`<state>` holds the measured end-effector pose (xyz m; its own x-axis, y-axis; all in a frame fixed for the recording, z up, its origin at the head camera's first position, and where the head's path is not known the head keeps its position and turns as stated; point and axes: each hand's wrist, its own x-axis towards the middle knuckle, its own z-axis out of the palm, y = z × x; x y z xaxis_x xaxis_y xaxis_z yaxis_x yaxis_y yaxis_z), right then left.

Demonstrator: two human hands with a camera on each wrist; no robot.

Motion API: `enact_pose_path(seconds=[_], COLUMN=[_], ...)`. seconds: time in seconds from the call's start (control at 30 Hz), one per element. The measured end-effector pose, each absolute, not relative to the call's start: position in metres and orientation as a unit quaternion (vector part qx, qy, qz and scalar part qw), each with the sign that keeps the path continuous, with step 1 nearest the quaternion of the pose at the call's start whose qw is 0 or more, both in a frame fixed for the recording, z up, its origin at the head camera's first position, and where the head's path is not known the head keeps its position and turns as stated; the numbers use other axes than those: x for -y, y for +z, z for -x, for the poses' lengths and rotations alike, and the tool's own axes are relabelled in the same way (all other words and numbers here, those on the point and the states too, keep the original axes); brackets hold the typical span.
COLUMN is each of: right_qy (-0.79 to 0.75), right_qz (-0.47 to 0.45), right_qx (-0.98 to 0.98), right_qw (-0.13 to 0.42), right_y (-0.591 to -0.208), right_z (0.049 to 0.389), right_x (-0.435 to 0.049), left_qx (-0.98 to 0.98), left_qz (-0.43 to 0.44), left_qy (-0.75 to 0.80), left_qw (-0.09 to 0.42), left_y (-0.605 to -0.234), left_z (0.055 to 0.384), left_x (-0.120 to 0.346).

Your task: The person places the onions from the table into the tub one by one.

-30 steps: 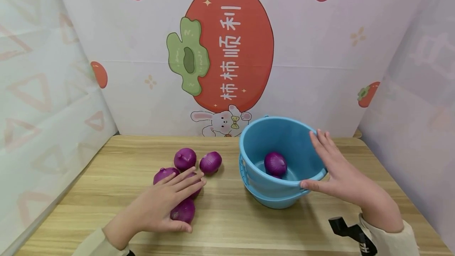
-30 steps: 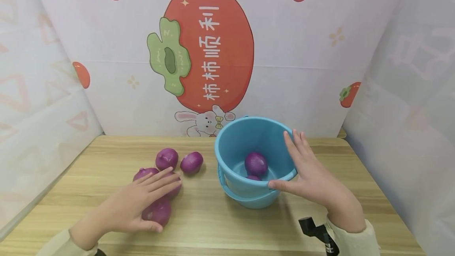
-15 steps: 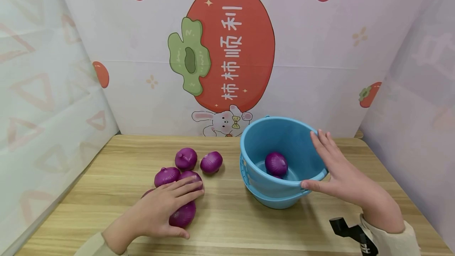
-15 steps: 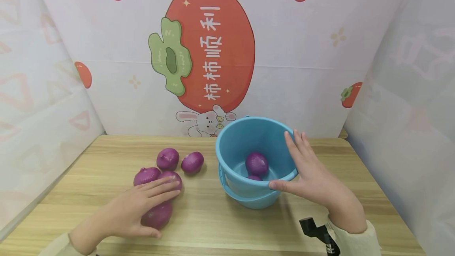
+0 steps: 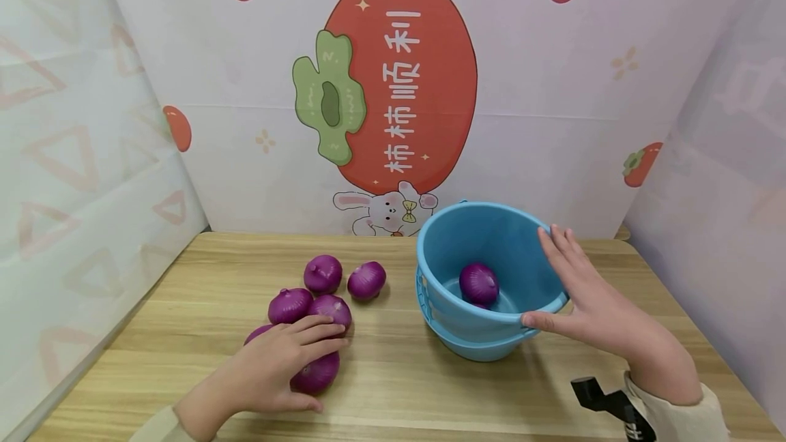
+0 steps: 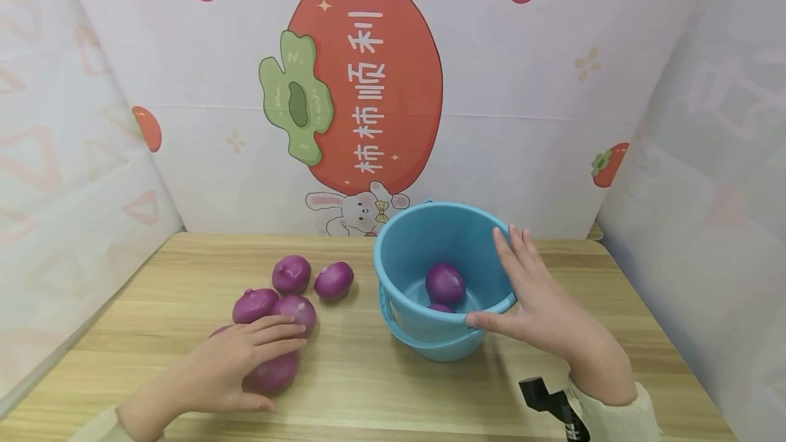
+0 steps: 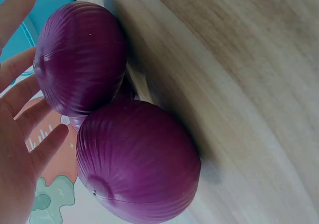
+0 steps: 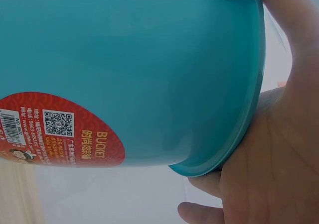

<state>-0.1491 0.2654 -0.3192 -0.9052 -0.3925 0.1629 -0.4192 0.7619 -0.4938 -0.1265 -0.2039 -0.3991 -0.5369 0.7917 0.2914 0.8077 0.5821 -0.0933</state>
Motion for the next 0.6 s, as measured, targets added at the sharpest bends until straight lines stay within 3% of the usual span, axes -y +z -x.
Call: enact_pose_path(seconds=[0.6], right_qy=[0.271], right_qz=[-0.219], right_qx=[0.937], right_qw=[0.025], right_y=[-0.3194], right_z=[0.1485], right_x=[-0.2659], left_qx=[0.896], left_qz=[0.420], left_qy=[-0.047], left_qw=[0.134], left_y=[-0.4037], left_z=[0.1257], left_x=[0.2138])
